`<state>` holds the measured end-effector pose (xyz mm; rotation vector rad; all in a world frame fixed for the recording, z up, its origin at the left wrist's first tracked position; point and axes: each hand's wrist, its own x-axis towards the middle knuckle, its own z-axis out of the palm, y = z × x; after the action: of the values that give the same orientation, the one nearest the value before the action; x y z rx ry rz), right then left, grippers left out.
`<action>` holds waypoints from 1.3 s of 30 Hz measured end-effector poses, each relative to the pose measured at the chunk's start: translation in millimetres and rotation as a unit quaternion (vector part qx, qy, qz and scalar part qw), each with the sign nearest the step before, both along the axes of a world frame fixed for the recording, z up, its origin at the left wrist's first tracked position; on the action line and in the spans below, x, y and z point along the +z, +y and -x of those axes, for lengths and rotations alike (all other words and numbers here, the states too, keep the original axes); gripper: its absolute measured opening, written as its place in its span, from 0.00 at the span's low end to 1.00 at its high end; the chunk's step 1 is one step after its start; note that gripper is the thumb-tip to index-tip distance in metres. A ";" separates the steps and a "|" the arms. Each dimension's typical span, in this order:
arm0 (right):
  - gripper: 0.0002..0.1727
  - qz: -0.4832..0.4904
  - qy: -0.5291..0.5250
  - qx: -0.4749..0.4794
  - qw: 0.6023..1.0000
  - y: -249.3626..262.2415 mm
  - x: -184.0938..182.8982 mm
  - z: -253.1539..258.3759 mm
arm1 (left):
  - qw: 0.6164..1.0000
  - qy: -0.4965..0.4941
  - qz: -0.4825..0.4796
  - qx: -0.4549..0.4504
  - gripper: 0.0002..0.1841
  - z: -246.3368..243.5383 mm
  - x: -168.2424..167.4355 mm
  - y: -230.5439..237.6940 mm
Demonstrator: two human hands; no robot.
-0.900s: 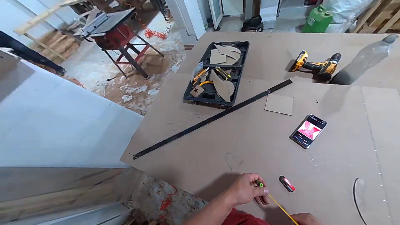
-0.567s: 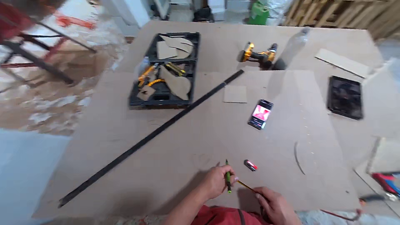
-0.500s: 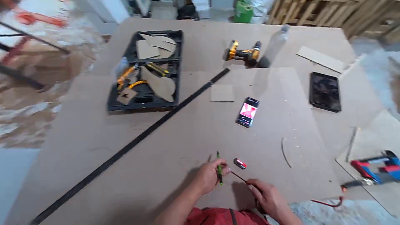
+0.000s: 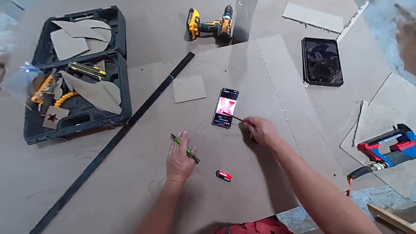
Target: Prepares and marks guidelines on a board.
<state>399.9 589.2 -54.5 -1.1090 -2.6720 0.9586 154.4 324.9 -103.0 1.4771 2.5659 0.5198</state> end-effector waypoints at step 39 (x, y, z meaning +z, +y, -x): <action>0.15 -0.056 0.000 0.033 0.998 27.5 -3.3 32.6 | 0.999 -0.001 -0.047 -0.016 0.27 0.5 -3.9 -0.6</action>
<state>367.3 616.7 -57.8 -1.0040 -2.7397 0.8061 153.9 324.3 -106.9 1.5419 2.5443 0.6463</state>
